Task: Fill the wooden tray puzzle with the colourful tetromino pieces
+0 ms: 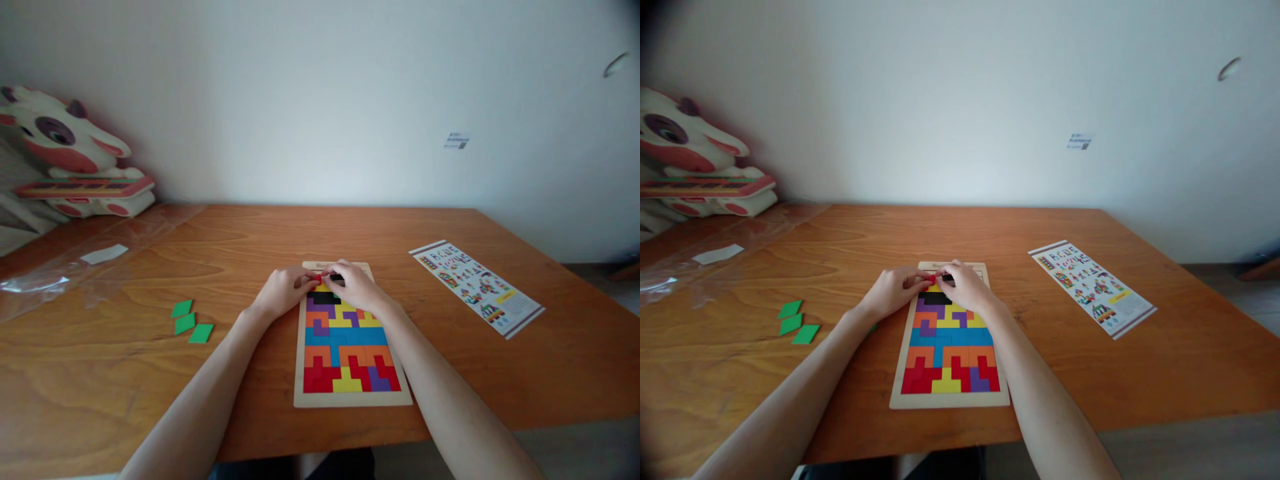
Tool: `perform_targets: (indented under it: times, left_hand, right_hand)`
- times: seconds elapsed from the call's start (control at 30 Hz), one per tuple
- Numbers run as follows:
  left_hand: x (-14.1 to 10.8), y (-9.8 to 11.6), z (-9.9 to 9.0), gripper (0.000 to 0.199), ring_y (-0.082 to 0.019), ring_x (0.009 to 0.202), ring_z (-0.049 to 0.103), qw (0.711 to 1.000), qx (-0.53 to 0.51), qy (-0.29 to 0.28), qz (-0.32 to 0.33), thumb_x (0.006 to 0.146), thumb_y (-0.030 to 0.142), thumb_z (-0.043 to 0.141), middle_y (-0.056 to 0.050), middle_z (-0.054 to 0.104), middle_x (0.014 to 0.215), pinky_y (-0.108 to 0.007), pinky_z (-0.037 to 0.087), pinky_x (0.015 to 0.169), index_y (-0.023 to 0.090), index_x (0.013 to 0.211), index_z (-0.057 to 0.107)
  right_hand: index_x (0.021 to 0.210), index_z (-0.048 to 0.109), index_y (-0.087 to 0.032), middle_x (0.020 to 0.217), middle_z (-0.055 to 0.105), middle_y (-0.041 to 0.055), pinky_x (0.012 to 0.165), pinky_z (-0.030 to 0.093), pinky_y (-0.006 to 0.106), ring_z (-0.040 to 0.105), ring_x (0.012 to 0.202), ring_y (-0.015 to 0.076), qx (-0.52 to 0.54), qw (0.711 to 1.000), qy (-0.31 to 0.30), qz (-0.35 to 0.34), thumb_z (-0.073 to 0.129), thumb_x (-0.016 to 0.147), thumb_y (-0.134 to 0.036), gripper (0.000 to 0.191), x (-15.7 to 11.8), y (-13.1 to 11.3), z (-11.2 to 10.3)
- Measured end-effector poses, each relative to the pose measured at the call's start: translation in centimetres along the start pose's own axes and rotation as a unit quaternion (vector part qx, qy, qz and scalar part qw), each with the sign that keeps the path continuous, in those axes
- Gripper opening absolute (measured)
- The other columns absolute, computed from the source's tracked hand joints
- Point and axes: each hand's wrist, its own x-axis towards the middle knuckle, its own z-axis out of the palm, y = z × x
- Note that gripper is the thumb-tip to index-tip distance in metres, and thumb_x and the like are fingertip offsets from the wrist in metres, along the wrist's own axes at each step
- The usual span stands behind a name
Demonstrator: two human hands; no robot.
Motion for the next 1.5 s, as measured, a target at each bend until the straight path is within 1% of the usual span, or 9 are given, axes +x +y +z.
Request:
perform_targets:
  times: [0.2, 0.37, 0.53, 0.77, 0.97, 1.1, 1.2, 1.33, 1.5]
  left_hand:
    - [-0.1, 0.1, -0.8, 0.023, -0.014, 0.072, 0.062, 0.998, 0.004, -0.049, 0.031, 0.087, 0.036, 0.061, -0.001, 0.071, 0.089, -0.023, 0.046, 0.068, 0.024, 0.102, 0.072]
    - [-0.2, -0.4, -0.9, 0.025, -0.016, 0.089, 0.066, 0.997, -0.009, -0.051, 0.06, 0.091, 0.035, 0.053, -0.002, 0.071, 0.104, -0.026, 0.049, 0.083, 0.027, 0.094, 0.076]
    - [-0.3, -0.3, -0.9, 0.027, -0.018, 0.095, 0.066, 0.994, 0.036, -0.059, 0.083, 0.093, 0.034, 0.051, -0.003, 0.07, 0.108, -0.028, 0.05, 0.085, 0.028, 0.094, 0.077]
    - [-0.2, -0.6, -1.1, 0.027, -0.018, 0.098, 0.068, 0.993, 0.004, -0.078, 0.085, 0.093, 0.031, 0.05, -0.001, 0.073, 0.107, -0.028, 0.051, 0.088, 0.029, 0.094, 0.077]
    - [-0.2, -0.6, -1.3, 0.026, -0.018, 0.099, 0.067, 0.993, 0.007, -0.078, 0.091, 0.092, 0.031, 0.051, 0.0, 0.073, 0.107, -0.029, 0.051, 0.088, 0.028, 0.094, 0.076]
    - [-0.2, -0.4, -1.2, 0.026, -0.018, 0.098, 0.067, 0.993, 0.002, -0.069, 0.094, 0.092, 0.032, 0.051, -0.001, 0.073, 0.107, -0.029, 0.051, 0.088, 0.027, 0.093, 0.076]
    - [-0.3, -0.2, -1.0, 0.025, -0.018, 0.096, 0.067, 0.995, 0.008, -0.059, 0.086, 0.092, 0.033, 0.051, -0.002, 0.072, 0.105, -0.029, 0.051, 0.087, 0.026, 0.091, 0.075]
    - [-0.4, 0.0, -0.4, 0.027, -0.019, 0.095, 0.065, 0.996, 0.028, -0.031, 0.079, 0.093, 0.033, 0.049, -0.006, 0.068, 0.11, -0.031, 0.052, 0.086, 0.024, 0.104, 0.071]
    - [-0.5, 0.2, 0.0, 0.03, -0.021, 0.106, 0.062, 0.992, 0.055, -0.035, 0.106, 0.095, 0.035, 0.046, -0.007, 0.063, 0.118, -0.033, 0.05, 0.093, 0.023, 0.115, 0.065]
  right_hand:
    - [0.106, 0.068, -0.021, 0.103, 0.066, 0.0071, 0.088, 0.048, 0.037, 0.063, 0.1, 0.0205, 0.007, 1.0, -0.022, 0.015, 0.066, 0.087, -0.031, 0.022, -0.1, -0.1, -0.5]
    - [0.11, 0.067, -0.022, 0.107, 0.065, 0.0082, 0.088, 0.048, 0.037, 0.062, 0.102, 0.0213, 0.013, 0.999, -0.028, 0.015, 0.064, 0.088, -0.031, 0.023, -0.1, -0.2, -0.4]
    - [0.102, 0.07, -0.022, 0.099, 0.065, 0.0066, 0.085, 0.047, 0.036, 0.062, 0.095, 0.0203, 0.001, 1.0, -0.024, 0.016, 0.064, 0.088, -0.032, 0.018, 0.0, -0.3, -0.4]
    - [0.098, 0.07, -0.021, 0.097, 0.066, 0.0068, 0.085, 0.046, 0.035, 0.063, 0.093, 0.0202, 0.005, 0.999, -0.025, 0.019, 0.064, 0.088, -0.032, 0.016, 0.0, -0.1, -0.5]
    - [0.106, 0.064, -0.021, 0.111, 0.067, 0.0082, 0.09, 0.046, 0.036, 0.061, 0.105, 0.021, 0.078, 0.994, -0.019, 0.068, 0.068, 0.084, -0.041, 0.03, -0.1, 0.2, -0.4]
    - [0.106, 0.063, -0.022, 0.106, 0.068, 0.006, 0.089, 0.046, 0.034, 0.062, 0.1, 0.0192, 0.148, 0.983, -0.006, 0.105, 0.045, 0.095, -0.048, 0.033, 0.0, 0.3, -1.1]
    - [0.1, 0.065, -0.022, 0.103, 0.068, 0.0045, 0.093, 0.044, 0.036, 0.061, 0.102, 0.0192, 0.152, 0.98, 0.03, 0.126, 0.031, 0.1, -0.037, 0.037, 0.3, 0.8, -1.7]
    - [0.102, 0.067, -0.023, 0.112, 0.069, 0.0053, 0.098, 0.043, 0.038, 0.06, 0.109, 0.0196, 0.112, 0.987, 0.024, 0.109, 0.044, 0.096, -0.026, 0.025, 0.3, 1.4, -2.5]
    - [0.103, 0.07, -0.022, 0.108, 0.072, 0.0059, 0.093, 0.047, 0.038, 0.065, 0.102, 0.0204, 0.099, 0.99, 0.006, 0.101, 0.059, 0.09, -0.027, 0.018, -0.1, 1.6, -3.5]
